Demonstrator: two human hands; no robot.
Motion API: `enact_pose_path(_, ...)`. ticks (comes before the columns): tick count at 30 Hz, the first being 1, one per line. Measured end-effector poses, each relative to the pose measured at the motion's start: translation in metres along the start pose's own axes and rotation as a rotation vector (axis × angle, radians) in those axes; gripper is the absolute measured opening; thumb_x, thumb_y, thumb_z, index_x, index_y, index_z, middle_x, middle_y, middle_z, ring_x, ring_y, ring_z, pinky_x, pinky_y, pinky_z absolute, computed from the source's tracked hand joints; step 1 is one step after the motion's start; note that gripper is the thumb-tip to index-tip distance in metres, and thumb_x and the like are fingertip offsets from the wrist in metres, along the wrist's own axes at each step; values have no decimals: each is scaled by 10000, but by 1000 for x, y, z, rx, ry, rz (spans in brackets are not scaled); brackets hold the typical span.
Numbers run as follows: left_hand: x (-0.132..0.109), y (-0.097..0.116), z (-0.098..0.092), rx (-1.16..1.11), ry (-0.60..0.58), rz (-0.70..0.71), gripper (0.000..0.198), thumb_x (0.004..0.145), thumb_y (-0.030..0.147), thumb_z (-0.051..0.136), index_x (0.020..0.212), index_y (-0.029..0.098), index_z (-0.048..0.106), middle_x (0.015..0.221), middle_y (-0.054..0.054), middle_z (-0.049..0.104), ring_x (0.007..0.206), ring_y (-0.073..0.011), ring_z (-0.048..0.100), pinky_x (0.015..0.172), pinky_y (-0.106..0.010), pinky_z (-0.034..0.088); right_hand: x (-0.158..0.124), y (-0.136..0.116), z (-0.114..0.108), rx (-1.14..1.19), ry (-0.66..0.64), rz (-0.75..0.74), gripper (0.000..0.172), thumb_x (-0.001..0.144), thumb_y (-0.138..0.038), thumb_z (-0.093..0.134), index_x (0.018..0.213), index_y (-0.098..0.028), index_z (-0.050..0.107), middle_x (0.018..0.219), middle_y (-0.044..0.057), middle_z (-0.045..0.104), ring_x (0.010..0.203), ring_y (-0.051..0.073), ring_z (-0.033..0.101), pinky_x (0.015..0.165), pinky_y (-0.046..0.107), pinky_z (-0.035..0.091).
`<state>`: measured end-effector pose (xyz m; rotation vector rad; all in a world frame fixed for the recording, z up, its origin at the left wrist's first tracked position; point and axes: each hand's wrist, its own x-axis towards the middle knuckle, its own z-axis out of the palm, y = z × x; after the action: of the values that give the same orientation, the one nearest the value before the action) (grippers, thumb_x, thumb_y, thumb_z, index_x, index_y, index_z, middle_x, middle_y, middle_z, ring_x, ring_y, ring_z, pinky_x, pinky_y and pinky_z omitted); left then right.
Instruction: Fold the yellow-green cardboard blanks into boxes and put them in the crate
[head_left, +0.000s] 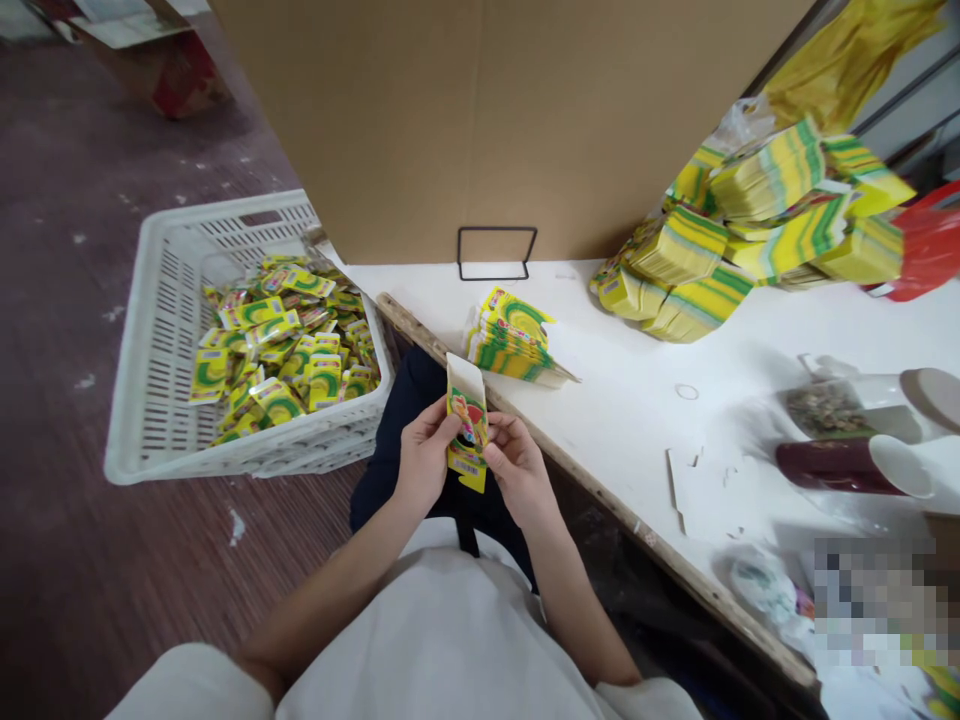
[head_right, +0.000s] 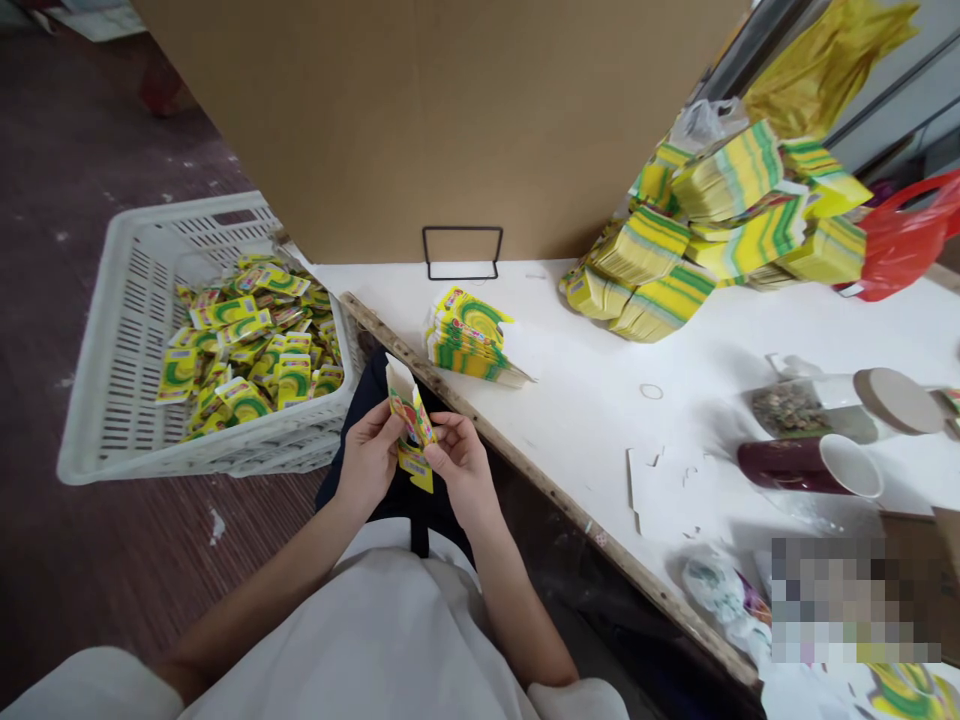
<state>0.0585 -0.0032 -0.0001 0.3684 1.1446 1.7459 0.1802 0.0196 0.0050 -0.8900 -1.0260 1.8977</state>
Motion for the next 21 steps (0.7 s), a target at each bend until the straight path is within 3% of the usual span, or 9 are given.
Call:
enact_pose_path(4,1,1,-1,60,-4,-35,336,688,466,847,855,182,778,797,-32,759,691,-172,669,686,-291,550,3,4,-5,-304,95,-166,286,855,-485,678,946,-225,603,858,24,657,785,181,613,732,307,520)
enact_pose_path(7,1,4,-1,70,-32,-21,331,708,456,837,884,184,771,815,-28,756,720,-166,677,713,-280,551,2,1,-9,-533,152,-265,208,900,-422,611,863,-217,605,758,3,622,678,163,562,646,289,477)
enact_pose_path(11,3,11,-2,72,-28,30,304,678,426,862,827,186,750,761,-5,740,653,-134,664,653,-249,542,-1,-4,-13,-685,99,-326,187,899,-348,612,764,-218,610,684,-10,590,627,158,521,600,286,431)
enact_pose_path(15,8,18,-5,90,-65,-10,329,646,432,879,753,160,728,718,-32,737,608,-155,660,621,-277,544,-5,-12,-16,-721,69,-368,134,916,-309,605,855,-217,680,779,21,659,709,187,595,649,309,475)
enact_pose_path(19,18,42,-19,74,-149,83,524,716,593,792,1081,221,733,1071,-95,762,929,-225,714,804,-330,566,-13,-34,-27,-913,-19,-410,243,948,-210,560,1123,-261,721,940,54,689,843,216,641,744,340,519)
enact_pose_path(21,20,58,-29,152,-256,162,650,707,662,760,1204,248,695,1207,-114,723,1108,-266,676,942,-377,534,-18,-45,-31,-1069,-107,-444,335,948,-131,533,1168,-291,728,922,58,677,861,221,620,771,351,525)
